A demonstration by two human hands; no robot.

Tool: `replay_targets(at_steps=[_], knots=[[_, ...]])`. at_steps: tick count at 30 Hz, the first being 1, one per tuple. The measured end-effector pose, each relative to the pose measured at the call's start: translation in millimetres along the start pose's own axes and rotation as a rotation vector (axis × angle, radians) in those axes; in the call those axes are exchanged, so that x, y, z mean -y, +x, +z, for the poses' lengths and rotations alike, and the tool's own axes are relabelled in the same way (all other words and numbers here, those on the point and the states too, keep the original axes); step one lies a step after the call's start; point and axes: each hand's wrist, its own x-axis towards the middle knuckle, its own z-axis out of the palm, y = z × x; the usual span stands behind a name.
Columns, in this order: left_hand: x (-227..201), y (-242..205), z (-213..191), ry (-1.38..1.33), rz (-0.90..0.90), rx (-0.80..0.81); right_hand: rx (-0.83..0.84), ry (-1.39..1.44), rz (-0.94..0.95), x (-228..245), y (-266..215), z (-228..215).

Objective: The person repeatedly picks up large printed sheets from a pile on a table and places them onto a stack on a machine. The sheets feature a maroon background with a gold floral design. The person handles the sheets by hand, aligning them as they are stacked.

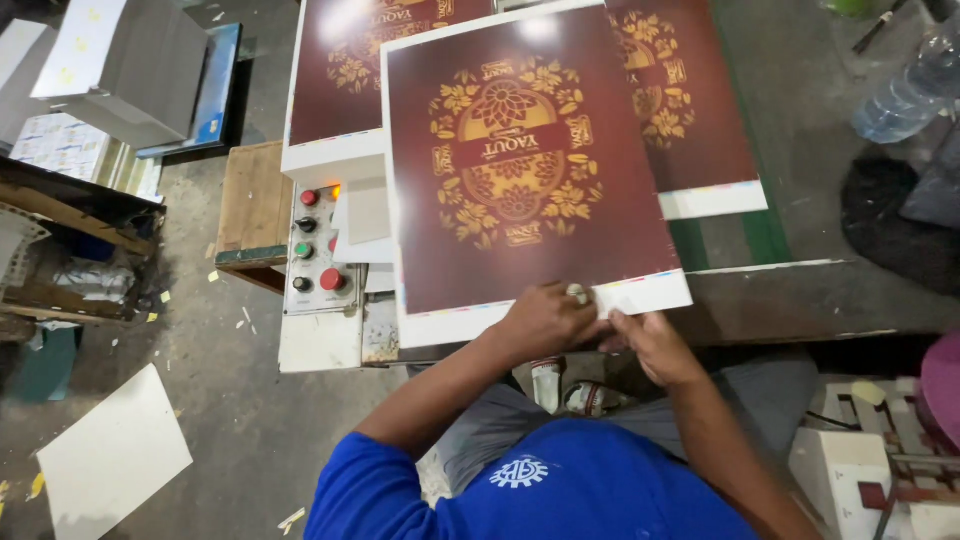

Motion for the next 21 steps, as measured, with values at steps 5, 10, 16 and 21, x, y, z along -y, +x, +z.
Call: replay_targets(at_steps=[5,10,16,21], knots=[[41.2,28.7,-20.6,-0.134,-0.132,0.136,-0.235,0.119,-0.081,19.9,-5.9,-9.0],[203.8,-13.7,-0.2,0.142,-0.391,-0.072,-0.411,0.146,-0.265,18.2,-43.0,-57.4],[322.2,-32.9,-5.2,0.830,-0.206,-0.171,-0.616,0.093,-0.281,9.1,-93.5,-102.2],[337.0,-32.2,-17.6,0.419,-0.582,0.335,-0.723,0.060,-0.242,9.5,-122.6,-118.5]])
